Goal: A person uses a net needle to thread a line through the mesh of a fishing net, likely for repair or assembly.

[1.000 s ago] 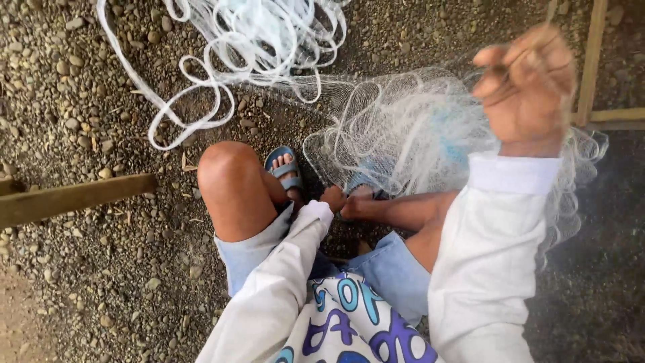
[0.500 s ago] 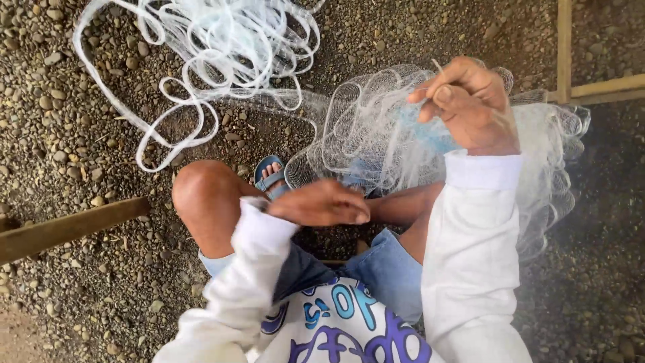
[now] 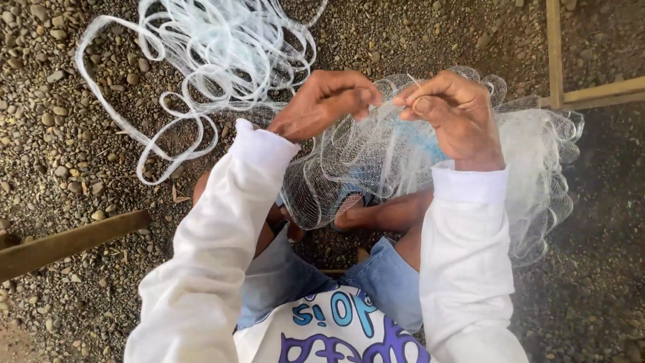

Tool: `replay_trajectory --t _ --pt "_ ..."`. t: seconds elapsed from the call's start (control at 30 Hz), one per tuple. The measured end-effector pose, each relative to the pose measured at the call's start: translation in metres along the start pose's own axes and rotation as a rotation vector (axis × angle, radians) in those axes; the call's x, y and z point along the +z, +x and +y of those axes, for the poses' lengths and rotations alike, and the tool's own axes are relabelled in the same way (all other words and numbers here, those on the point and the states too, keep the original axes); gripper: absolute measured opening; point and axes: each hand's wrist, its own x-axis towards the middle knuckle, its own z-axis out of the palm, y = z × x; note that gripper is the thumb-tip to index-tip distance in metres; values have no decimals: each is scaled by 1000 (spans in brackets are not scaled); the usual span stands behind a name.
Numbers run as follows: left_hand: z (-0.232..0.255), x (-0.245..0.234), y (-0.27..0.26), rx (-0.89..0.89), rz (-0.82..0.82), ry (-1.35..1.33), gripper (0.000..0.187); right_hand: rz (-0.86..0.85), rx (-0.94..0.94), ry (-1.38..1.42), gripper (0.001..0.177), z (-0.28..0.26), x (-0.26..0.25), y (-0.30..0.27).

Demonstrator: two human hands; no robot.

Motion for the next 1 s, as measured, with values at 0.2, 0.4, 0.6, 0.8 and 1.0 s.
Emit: replay_trajectory --t 0.2,0.4,0.6,0.8,1.0 --pt "1 -5 -7 -65 70 -166 8 42 -15 -175 8 -6 4 3" --pt "12 4 -10 -145 141 -163 13 100 24 -191 8 -8 6 7" --pt "2 6 -10 -90 225 -93 9 104 6 -223 7 -3 8 8" --pt "19 9 -5 -51 402 -150 10 238 255 -254 14 -7 27 14" --pt "19 20 -3 -159 563 -432 15 287 382 -58 18 -4 34 18"
